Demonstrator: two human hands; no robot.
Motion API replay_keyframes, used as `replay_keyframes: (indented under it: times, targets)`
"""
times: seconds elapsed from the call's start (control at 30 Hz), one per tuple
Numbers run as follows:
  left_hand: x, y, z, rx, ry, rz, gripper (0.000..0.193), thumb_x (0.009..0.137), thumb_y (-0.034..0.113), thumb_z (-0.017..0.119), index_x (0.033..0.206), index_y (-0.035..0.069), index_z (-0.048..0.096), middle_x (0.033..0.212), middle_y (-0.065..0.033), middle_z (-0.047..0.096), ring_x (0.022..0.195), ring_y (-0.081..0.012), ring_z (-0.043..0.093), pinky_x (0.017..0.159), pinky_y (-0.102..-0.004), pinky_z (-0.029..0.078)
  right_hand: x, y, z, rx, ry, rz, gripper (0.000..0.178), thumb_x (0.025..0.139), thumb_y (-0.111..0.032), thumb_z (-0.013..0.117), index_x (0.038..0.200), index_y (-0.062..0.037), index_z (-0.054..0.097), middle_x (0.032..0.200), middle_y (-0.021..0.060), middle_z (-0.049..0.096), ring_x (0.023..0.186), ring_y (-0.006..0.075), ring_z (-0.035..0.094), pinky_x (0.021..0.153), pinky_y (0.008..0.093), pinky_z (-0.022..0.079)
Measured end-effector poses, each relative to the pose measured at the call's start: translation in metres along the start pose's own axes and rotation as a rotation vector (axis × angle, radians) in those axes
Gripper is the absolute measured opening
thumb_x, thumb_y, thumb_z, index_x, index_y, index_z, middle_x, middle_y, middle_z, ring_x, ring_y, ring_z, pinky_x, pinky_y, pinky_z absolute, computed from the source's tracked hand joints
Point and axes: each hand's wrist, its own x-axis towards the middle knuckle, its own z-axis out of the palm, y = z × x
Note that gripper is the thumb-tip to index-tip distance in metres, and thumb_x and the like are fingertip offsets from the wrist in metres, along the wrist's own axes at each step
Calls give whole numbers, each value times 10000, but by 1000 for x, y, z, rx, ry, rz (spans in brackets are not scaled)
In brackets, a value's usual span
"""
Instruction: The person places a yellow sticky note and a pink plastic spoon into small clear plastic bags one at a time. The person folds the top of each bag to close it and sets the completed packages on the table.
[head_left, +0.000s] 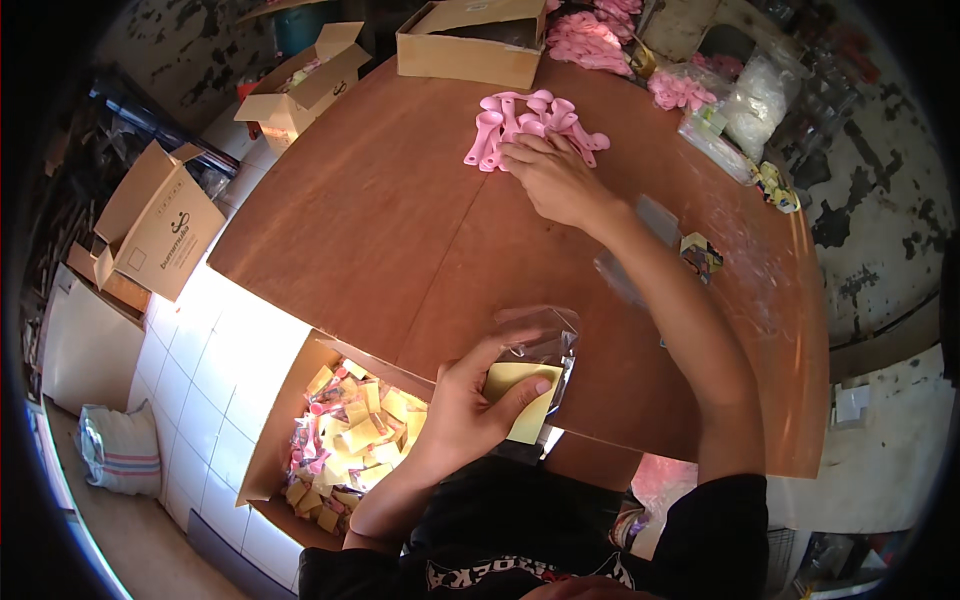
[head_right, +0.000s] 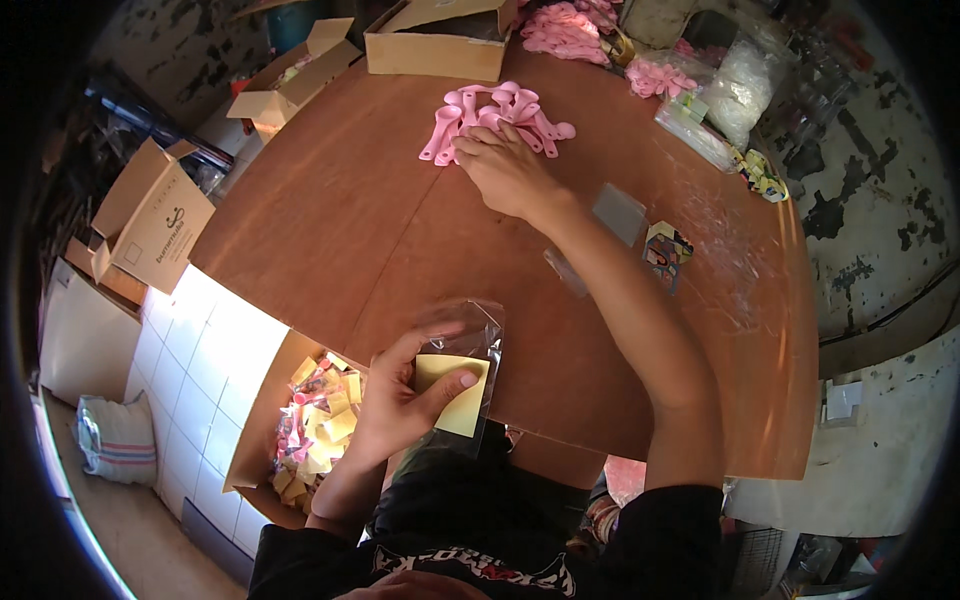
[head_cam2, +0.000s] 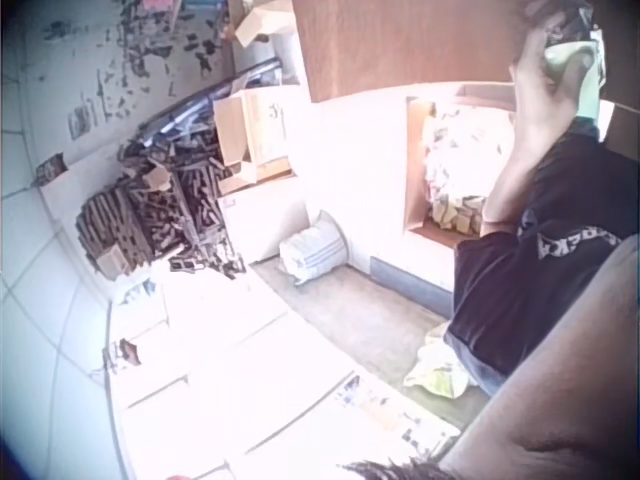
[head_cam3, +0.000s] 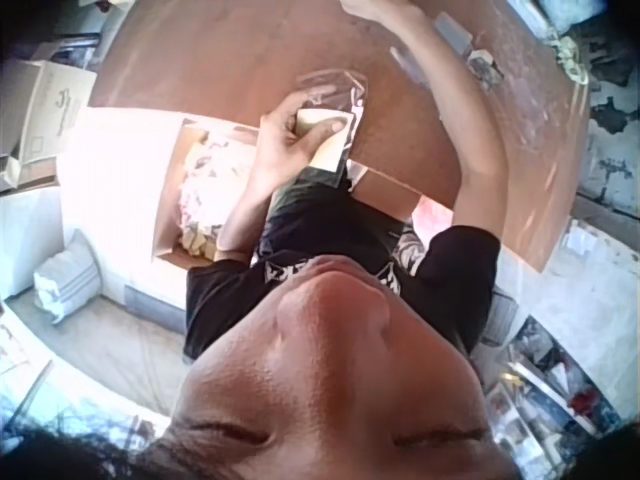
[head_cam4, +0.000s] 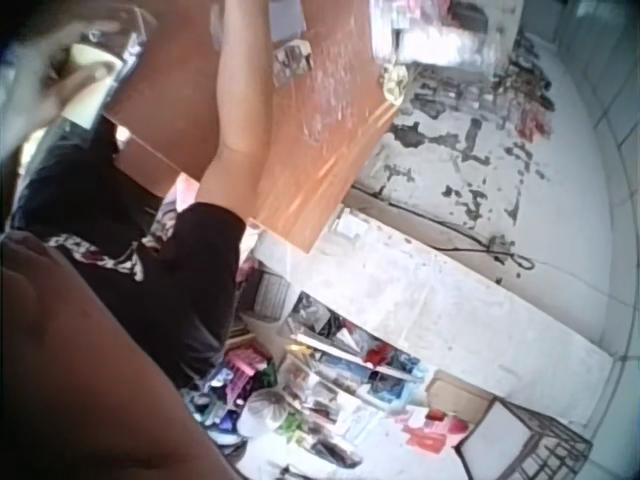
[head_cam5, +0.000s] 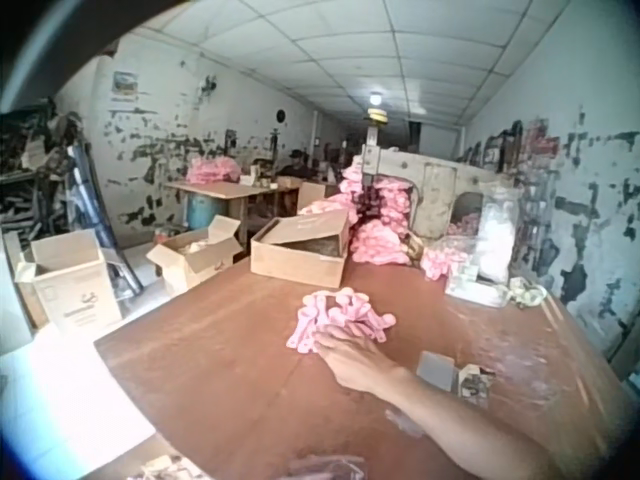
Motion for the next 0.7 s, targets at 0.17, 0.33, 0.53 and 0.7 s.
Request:
replay_keyframes:
  times: [0.17,0.33,0.53,0.7]
  targets:
    - [4,3,0,-1,-25,4,433,900,28,729,1297,-15,560,979,-68,721,909,-81,657,792,-223,519,-10,2,-8,68,110,62,393,816,-44,654,1208,-68,645,1351,78,565,1302,264,465,1100,459,352]
    - [1,2,9,-27,-56,-5,434,905,17,718,1303,-17,551,980,-75,721,912,-82,658,790,-219,520,9,7,1,-35,112,111,347,816,-90,682,1162,-106,660,1234,68,603,1233,265,510,1066,458,374]
    - [-8,4,15,-6,-58,2,456,905,16,716,1319,-22,528,1033,-96,708,943,-103,665,807,-234,531,30,11,21,-205,141,103,213,800,-126,690,1013,-131,690,1124,47,625,1144,241,550,1008,431,400]
    - [-8,2,4,33,-13,27,478,902,3,712,1330,-40,503,1090,-106,681,994,-123,658,843,-251,535,21,-6,-10,57,639,106,153,853,-83,627,993,-62,683,992,73,666,982,279,620,868,434,461]
